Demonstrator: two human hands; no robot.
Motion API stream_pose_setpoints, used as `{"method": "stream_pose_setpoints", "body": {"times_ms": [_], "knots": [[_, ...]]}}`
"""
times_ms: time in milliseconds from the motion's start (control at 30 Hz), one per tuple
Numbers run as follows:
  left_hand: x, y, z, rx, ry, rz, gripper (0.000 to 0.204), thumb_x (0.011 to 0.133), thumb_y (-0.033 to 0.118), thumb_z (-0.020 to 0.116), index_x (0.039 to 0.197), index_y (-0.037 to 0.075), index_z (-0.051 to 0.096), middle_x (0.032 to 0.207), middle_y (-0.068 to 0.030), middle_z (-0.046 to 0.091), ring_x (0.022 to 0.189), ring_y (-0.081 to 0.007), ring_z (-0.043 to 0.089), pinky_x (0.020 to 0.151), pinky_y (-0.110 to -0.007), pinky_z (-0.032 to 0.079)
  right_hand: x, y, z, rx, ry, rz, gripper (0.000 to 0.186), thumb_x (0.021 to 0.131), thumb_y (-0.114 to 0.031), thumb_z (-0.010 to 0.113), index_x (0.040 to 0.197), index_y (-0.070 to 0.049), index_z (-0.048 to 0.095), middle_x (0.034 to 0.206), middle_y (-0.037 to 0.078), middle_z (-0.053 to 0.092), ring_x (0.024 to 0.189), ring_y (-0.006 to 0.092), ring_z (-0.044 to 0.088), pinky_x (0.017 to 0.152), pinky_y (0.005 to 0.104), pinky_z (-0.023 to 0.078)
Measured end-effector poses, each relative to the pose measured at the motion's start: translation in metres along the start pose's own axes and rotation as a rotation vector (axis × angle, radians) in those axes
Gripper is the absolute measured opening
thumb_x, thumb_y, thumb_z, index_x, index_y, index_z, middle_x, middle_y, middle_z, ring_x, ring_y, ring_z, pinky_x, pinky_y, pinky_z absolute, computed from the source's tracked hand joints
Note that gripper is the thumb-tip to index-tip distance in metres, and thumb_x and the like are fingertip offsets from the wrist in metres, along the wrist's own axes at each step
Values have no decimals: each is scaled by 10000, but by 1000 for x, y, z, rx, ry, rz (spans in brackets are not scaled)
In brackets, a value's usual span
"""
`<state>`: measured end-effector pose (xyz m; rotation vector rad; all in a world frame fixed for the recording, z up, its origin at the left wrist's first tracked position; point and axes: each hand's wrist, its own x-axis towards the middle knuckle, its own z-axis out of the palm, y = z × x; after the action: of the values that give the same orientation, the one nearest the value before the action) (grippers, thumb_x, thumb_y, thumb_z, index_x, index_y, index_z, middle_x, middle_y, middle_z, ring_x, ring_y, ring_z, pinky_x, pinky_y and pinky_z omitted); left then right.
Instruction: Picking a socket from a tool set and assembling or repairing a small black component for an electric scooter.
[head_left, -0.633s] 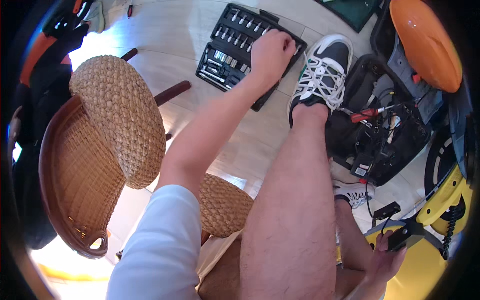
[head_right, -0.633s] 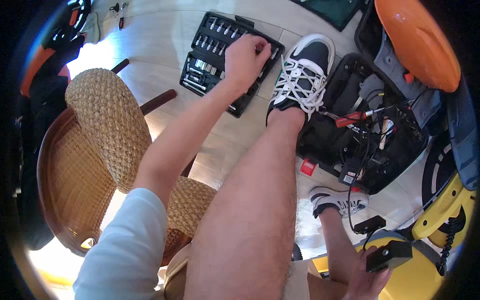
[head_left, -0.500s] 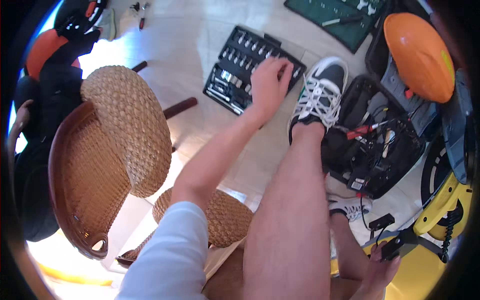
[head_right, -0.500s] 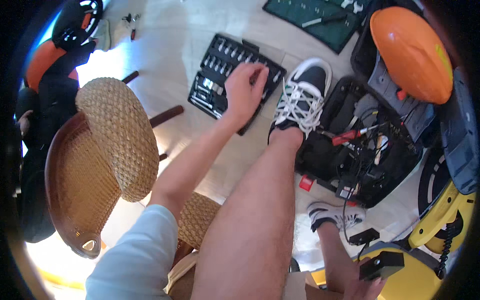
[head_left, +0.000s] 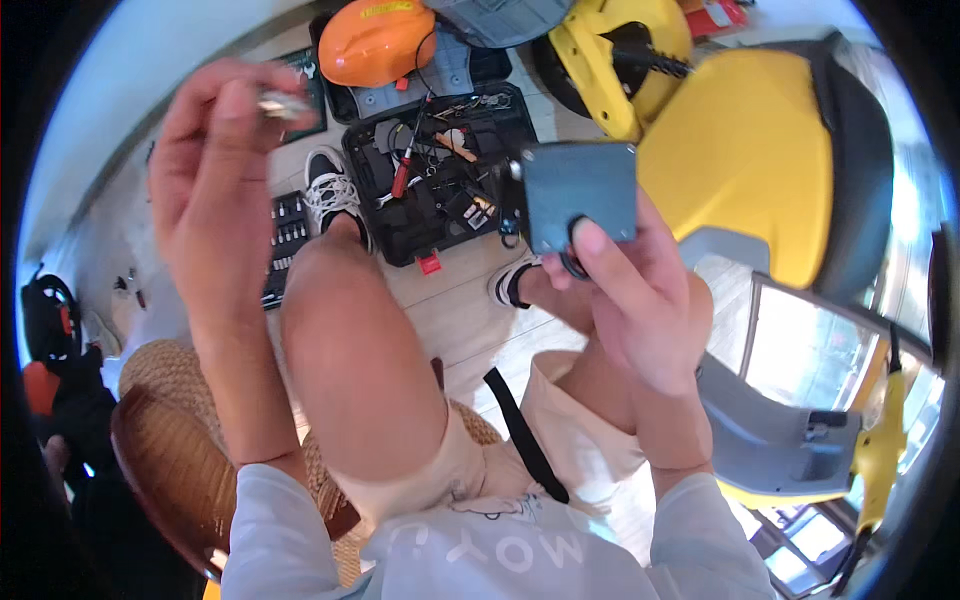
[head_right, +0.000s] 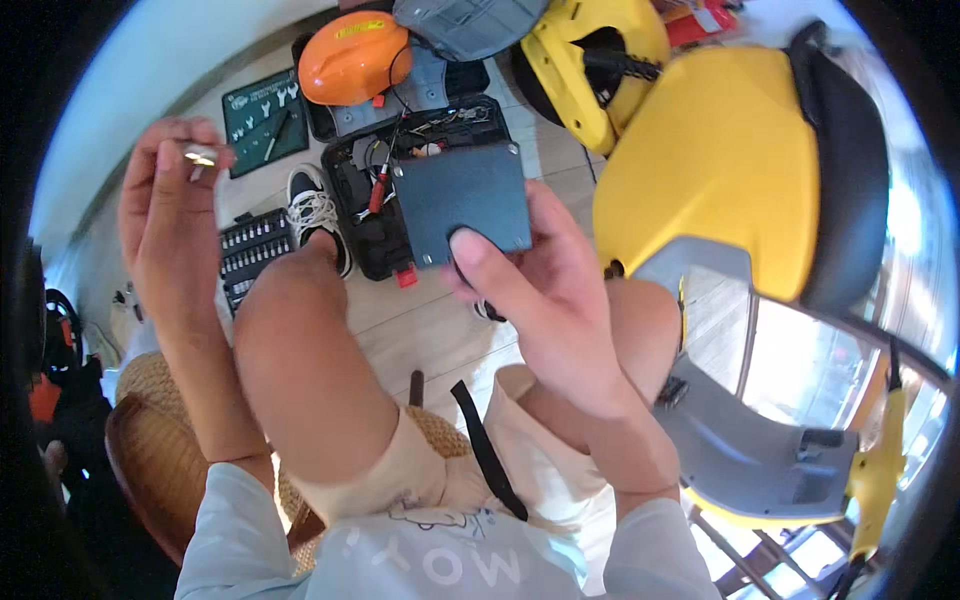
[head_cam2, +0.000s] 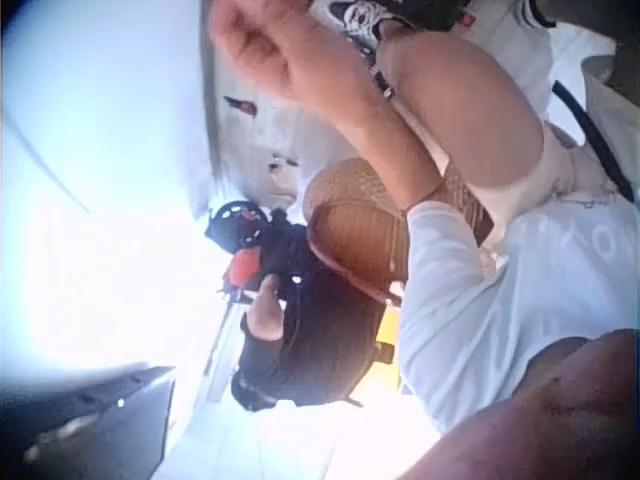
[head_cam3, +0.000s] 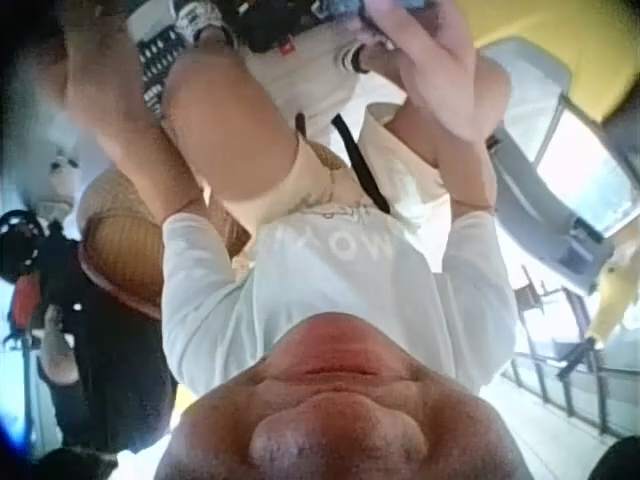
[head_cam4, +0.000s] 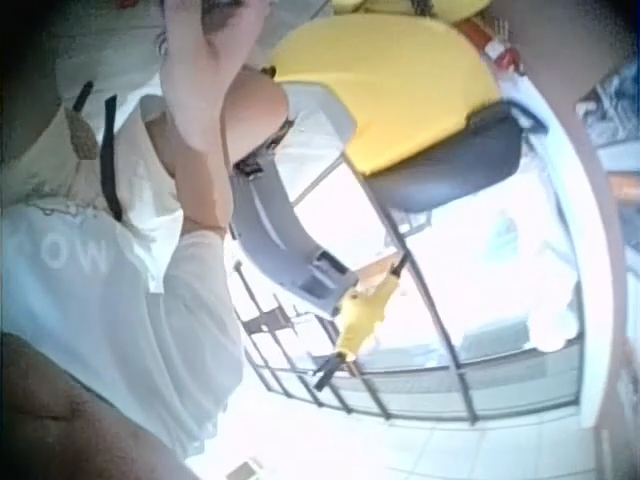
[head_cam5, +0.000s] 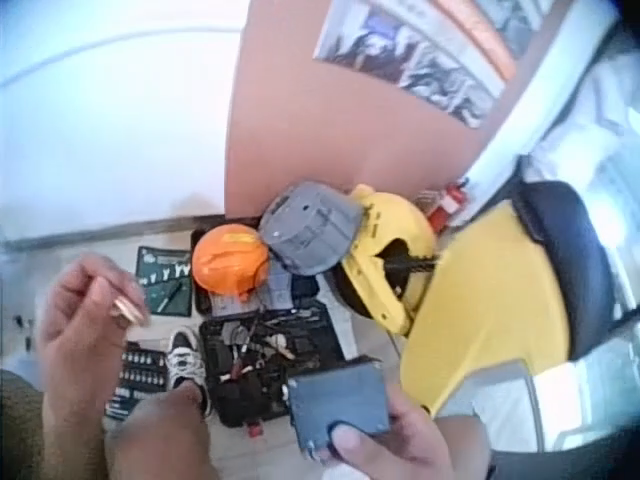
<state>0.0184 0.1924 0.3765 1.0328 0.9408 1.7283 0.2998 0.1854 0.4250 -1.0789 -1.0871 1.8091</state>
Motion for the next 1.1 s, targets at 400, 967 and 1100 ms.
{"method": "stream_pose_setpoints", "body": {"times_ms": [400, 967, 1100], "knots": [[-171, 45, 220, -444, -386, -410, 212, 1055, 258, 485, 1098, 59, 542, 1297, -191, 567, 1212, -319, 578, 887, -403, 560, -188, 17, -29, 195, 54, -243, 373, 985, -106, 625, 1303, -32, 445, 1193, 59, 573, 933, 111, 627, 761, 264, 547], [-245, 4, 226, -665, -393, -599, 125, 1033, 190, 553, 1070, 71, 563, 1105, -49, 604, 1014, -140, 590, 878, -318, 526, -255, 12, -52, -1150, 378, -617, 233, 867, -161, 729, 1053, -75, 617, 929, 106, 639, 697, 289, 657, 598, 390, 510], [-243, 2, 215, -488, -405, -484, 208, 968, 33, 613, 1158, 74, 537, 1124, -56, 609, 1045, -135, 577, 895, -295, 510, -243, 19, -54, -1180, 353, -695, 142, 927, -133, 641, 1033, -55, 587, 872, 139, 654, 671, 332, 654, 584, 426, 506]]}}
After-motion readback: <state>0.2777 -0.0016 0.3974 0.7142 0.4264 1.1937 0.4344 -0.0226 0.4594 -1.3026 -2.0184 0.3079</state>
